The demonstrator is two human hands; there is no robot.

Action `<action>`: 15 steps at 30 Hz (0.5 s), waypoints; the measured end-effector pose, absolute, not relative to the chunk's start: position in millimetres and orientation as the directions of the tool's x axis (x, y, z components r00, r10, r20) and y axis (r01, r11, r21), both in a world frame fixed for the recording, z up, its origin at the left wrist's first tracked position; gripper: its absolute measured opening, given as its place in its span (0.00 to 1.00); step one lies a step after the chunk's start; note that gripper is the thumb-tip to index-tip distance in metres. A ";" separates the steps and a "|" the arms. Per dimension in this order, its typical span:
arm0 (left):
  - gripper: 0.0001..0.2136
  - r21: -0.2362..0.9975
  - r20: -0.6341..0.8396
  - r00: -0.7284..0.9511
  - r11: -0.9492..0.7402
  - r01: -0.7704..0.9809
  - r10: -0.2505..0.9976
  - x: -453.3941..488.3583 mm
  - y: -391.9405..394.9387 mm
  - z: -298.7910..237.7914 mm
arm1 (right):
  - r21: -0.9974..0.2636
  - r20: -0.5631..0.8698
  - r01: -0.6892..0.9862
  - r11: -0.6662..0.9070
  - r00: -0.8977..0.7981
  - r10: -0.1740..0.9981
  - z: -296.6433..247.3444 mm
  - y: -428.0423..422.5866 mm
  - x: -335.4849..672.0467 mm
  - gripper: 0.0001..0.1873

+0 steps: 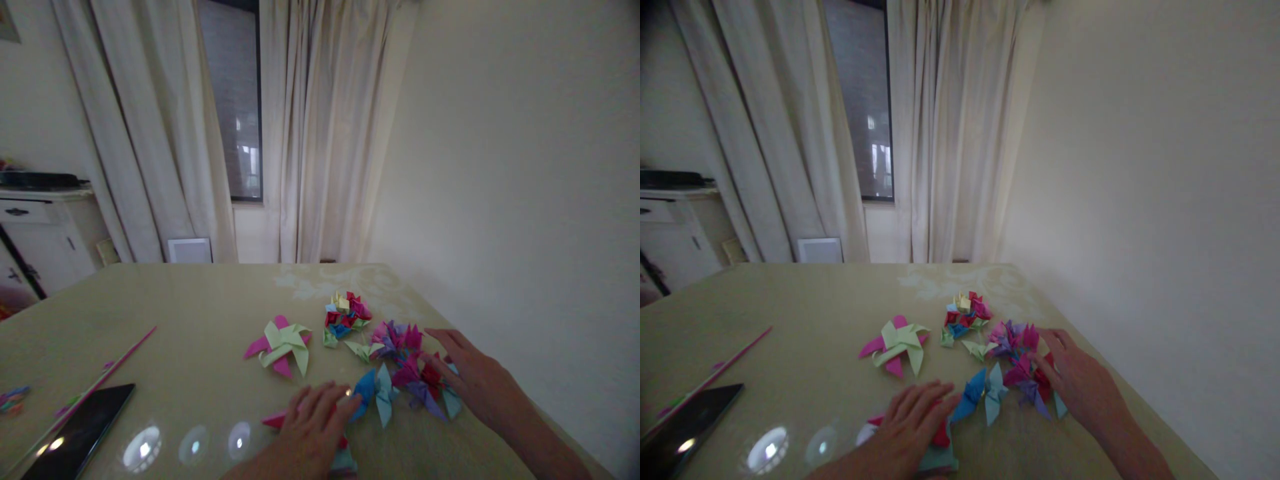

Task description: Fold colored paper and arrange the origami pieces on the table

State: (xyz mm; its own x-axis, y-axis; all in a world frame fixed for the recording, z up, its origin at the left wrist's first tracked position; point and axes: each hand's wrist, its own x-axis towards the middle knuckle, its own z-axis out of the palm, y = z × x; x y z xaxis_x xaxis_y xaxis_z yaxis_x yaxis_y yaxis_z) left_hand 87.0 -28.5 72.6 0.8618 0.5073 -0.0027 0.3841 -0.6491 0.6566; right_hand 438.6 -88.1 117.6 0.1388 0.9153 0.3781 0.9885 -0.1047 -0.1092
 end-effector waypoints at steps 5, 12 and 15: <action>0.59 0.340 -0.080 0.731 -0.671 0.659 0.678 34.6 35.6 29.6 | -0.178 0.372 0.964 -0.198 0.252 0.894 15.0 -85.7 486.4 0.48; 0.48 0.353 -0.040 0.639 -0.587 0.729 0.769 25.3 57.5 14.3 | -0.432 0.193 0.901 -0.018 0.112 0.975 8.1 12.4 455.9 0.50; 0.45 0.336 0.031 0.669 -0.638 0.693 0.743 18.7 37.2 -6.9 | -0.462 0.126 0.887 0.018 0.046 0.991 17.2 55.1 441.6 0.47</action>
